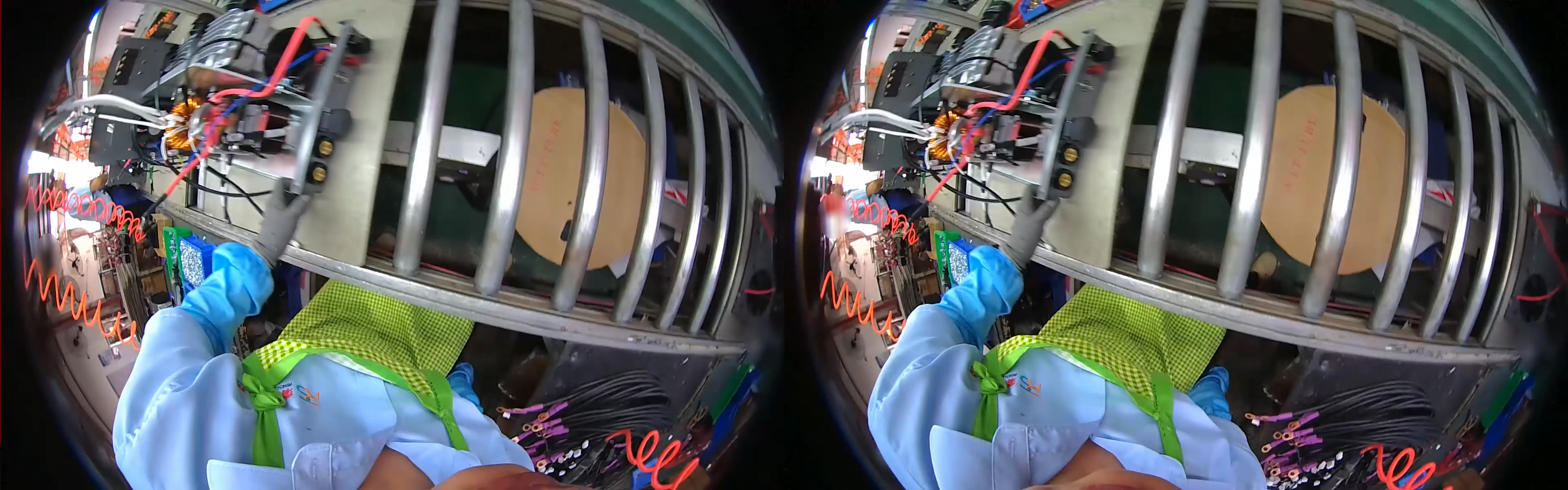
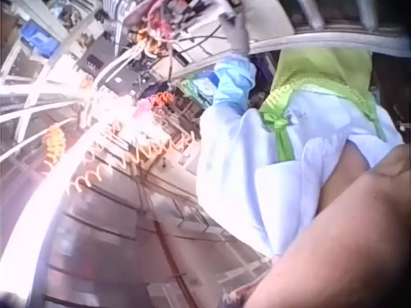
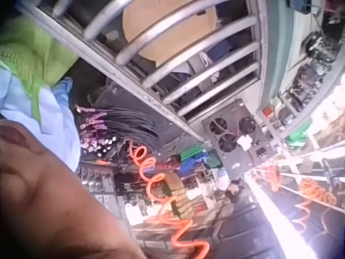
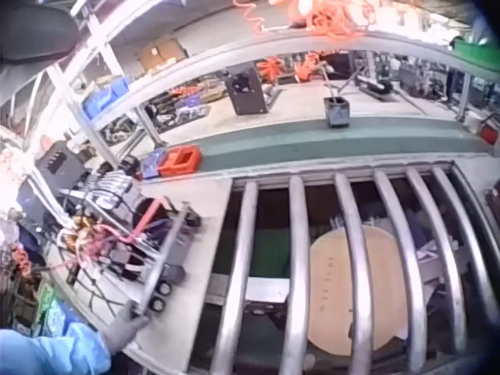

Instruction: Wiring and assembling electronic components inside a metal chassis on a production line.

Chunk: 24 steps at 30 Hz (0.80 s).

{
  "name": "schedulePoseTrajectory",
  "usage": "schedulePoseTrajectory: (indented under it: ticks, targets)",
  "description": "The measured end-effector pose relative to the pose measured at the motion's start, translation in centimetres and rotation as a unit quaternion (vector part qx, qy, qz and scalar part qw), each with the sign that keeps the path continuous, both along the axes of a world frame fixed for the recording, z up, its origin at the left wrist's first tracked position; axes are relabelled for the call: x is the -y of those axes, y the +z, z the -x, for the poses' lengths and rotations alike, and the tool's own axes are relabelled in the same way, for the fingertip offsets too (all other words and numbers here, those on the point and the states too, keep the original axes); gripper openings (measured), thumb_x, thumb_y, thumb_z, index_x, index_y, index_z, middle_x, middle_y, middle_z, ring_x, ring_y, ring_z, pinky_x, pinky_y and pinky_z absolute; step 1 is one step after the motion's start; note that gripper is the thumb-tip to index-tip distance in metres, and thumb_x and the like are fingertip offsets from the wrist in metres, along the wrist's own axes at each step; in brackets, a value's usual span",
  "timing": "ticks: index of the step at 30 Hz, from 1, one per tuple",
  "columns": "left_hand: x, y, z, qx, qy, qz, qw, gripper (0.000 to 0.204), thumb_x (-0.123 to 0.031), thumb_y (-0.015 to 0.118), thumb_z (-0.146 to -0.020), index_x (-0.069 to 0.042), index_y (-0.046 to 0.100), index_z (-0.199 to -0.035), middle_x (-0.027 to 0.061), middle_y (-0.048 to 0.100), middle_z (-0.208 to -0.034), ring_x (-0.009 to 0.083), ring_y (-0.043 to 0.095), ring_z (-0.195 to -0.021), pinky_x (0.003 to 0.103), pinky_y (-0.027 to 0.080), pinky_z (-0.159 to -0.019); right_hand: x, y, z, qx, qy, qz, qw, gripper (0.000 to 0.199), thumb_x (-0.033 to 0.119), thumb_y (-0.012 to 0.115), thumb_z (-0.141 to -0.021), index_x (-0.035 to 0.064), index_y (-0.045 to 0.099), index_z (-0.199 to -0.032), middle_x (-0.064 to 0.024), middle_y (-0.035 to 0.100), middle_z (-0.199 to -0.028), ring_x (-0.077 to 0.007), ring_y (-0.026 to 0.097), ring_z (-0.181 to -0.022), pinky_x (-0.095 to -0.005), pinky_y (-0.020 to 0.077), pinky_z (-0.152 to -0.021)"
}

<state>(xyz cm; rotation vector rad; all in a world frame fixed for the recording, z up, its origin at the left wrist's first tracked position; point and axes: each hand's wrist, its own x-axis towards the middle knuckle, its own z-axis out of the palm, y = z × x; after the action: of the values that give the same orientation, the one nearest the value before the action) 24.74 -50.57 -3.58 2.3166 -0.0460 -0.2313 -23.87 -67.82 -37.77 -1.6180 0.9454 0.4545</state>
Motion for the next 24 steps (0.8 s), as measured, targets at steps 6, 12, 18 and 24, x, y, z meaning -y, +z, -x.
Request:
schedulePoseTrajectory:
  ticks: [6,12,18,24]
  targets:
    - [7.8,0.7,3.3,-0.003,-0.175,-0.032,0.984,0.047,-0.033,0.064,-0.085,-0.001,0.049,-0.115,0.0159,0.062,-0.094,0.0257,0.062,-0.091,0.036,0.048,-0.080,4.9,-0.9,-2.5,0.031,0.001,0.072,0.997,0.037,0.034,0.052,-0.091,0.0012,0.061,-0.104,-0.0196,0.063,-0.101,-0.0323,0.059,-0.094,-0.0406,0.0452,-0.085]
    - [14.0,-1.0,6.8,0.098,-0.181,0.068,0.976,0.050,-0.027,0.067,-0.080,0.000,0.049,-0.118,0.0190,0.061,-0.106,0.0345,0.059,-0.100,0.041,0.046,-0.088,12.7,-0.9,-4.8,0.089,-0.010,0.199,0.976,0.036,0.033,0.052,-0.092,0.0008,0.061,-0.104,-0.0197,0.063,-0.100,-0.0325,0.059,-0.093,-0.0408,0.0451,-0.085]
    - [17.1,-2.6,8.1,0.098,-0.232,0.163,0.954,0.055,-0.028,0.067,-0.079,-0.001,0.048,-0.123,0.0196,0.059,-0.111,0.0333,0.058,-0.102,0.041,0.046,-0.087,9.4,10.9,-11.7,0.202,-0.260,0.110,0.938,0.031,0.025,0.050,-0.093,-0.0024,0.060,-0.103,-0.0175,0.062,-0.100,-0.0289,0.058,-0.093,-0.0380,0.0449,-0.085]
    - [12.1,1.6,13.2,0.155,-0.322,0.201,0.912,0.063,-0.031,0.065,-0.082,-0.003,0.043,-0.133,0.0201,0.054,-0.123,0.0309,0.058,-0.108,0.039,0.046,-0.094,1.9,27.6,-14.8,0.391,-0.060,0.235,0.888,0.020,0.014,0.056,-0.090,-0.0019,0.060,-0.102,-0.0139,0.061,-0.097,-0.0254,0.058,-0.092,-0.0349,0.0457,-0.083]
